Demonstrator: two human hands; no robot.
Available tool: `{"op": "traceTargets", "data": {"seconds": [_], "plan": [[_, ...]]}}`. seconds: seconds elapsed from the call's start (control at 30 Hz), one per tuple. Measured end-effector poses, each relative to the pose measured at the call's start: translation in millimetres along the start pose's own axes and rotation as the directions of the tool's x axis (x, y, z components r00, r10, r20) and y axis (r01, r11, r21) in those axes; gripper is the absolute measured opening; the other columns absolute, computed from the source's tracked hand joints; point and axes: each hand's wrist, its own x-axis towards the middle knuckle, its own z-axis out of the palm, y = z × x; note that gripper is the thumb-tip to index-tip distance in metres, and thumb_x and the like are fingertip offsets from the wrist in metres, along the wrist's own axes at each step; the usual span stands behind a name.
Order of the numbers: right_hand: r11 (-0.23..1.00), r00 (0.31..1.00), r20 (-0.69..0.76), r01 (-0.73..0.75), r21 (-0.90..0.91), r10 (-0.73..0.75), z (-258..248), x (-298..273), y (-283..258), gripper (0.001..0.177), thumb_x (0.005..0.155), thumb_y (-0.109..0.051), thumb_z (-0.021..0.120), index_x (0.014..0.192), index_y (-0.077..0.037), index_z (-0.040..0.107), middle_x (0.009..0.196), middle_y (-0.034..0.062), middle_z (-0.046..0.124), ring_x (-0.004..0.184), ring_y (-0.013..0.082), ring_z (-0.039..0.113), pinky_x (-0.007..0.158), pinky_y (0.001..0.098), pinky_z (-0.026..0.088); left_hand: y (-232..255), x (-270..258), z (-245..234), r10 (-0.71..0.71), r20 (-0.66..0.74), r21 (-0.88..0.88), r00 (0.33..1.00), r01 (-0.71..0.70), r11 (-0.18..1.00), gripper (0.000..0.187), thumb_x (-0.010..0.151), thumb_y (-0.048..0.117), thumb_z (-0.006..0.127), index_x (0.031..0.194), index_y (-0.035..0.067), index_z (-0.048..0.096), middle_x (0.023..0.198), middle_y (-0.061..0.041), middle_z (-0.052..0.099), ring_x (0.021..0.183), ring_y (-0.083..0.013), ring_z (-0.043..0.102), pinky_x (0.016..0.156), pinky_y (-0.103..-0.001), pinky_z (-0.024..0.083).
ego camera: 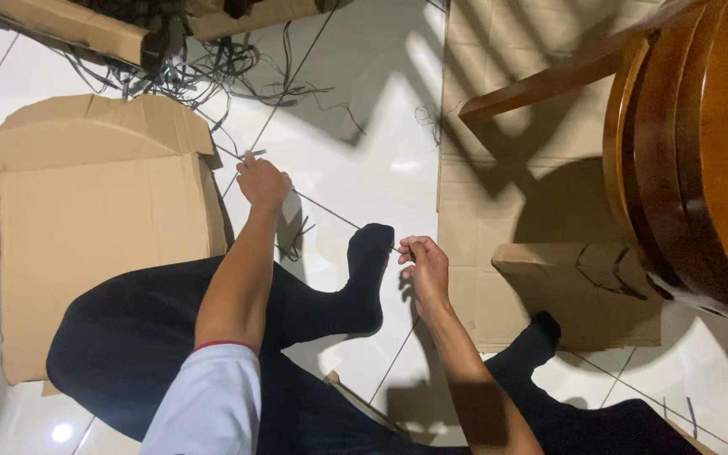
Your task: Wrapping a wooden table leg with cardboard and securing it with plastic ties
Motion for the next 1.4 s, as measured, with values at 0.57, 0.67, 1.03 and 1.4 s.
{"op": "traceTargets", "data": {"seconds": [0.57, 0.67, 1.03, 1.4], "plan": [[0.992, 0.985, -0.125, 0.121, 0.021, -0.117, -31, -3, -8, 0.017, 0.099, -0.013, 0.053, 0.098, -0.003, 0.067, 0.081, 0.0058, 0.062, 0.067, 0.0106, 0.061, 0.043, 0.0134, 0.045, 96, -77, 67, 0.472, 0.091, -0.549, 0.877, -0.351, 0.759, 0.058, 0.08, 0.036, 0.076, 0.122, -0.002, 0.065, 0.116, -0.019, 0.071, 0.114, -0.0355, 0.069, 0.095, -0.045, 0.059], [0.992, 0.982, -0.149, 0.124, 0.026, -0.118, -42, -10, -11, 0.017, 0.099, -0.013, 0.053, 0.098, -0.003, 0.067, 0.081, 0.0059, 0.061, 0.066, 0.0102, 0.062, 0.042, 0.013, 0.044, 79, -114, -26, 0.483, -0.048, 0.123, 0.874, -0.475, 0.871, 0.043, 0.086, 0.043, 0.07, 0.104, 0.006, 0.081, 0.106, -0.009, 0.076, 0.126, -0.029, 0.056, 0.1, -0.038, 0.055], [0.993, 0.978, -0.183, 0.111, 0.042, -0.102, -51, 6, 22, 0.016, 0.097, -0.014, 0.056, 0.098, -0.004, 0.069, 0.083, 0.0089, 0.065, 0.066, 0.0125, 0.064, 0.042, 0.0152, 0.046, 11, -43, 17, 0.304, -0.085, -0.113, 0.949, -0.312, 0.943, 0.061, 0.08, 0.037, 0.079, 0.125, -0.001, 0.064, 0.131, -0.019, 0.057, 0.128, -0.0376, 0.051, 0.102, -0.052, 0.048], [0.952, 0.904, -0.323, 0.305, 0.03, -0.28, -73, 31, 35, 0.012, 0.092, -0.008, 0.059, 0.094, -0.008, 0.071, 0.082, 0.0102, 0.072, 0.066, 0.014, 0.069, 0.046, 0.0222, 0.054, 104, -123, 46, 0.592, 0.163, -0.466, 0.789, -0.468, 0.751, 0.072, 0.081, 0.048, 0.08, 0.13, -0.002, 0.063, 0.13, -0.024, 0.06, 0.128, -0.0502, 0.054, 0.103, -0.06, 0.048]]}}
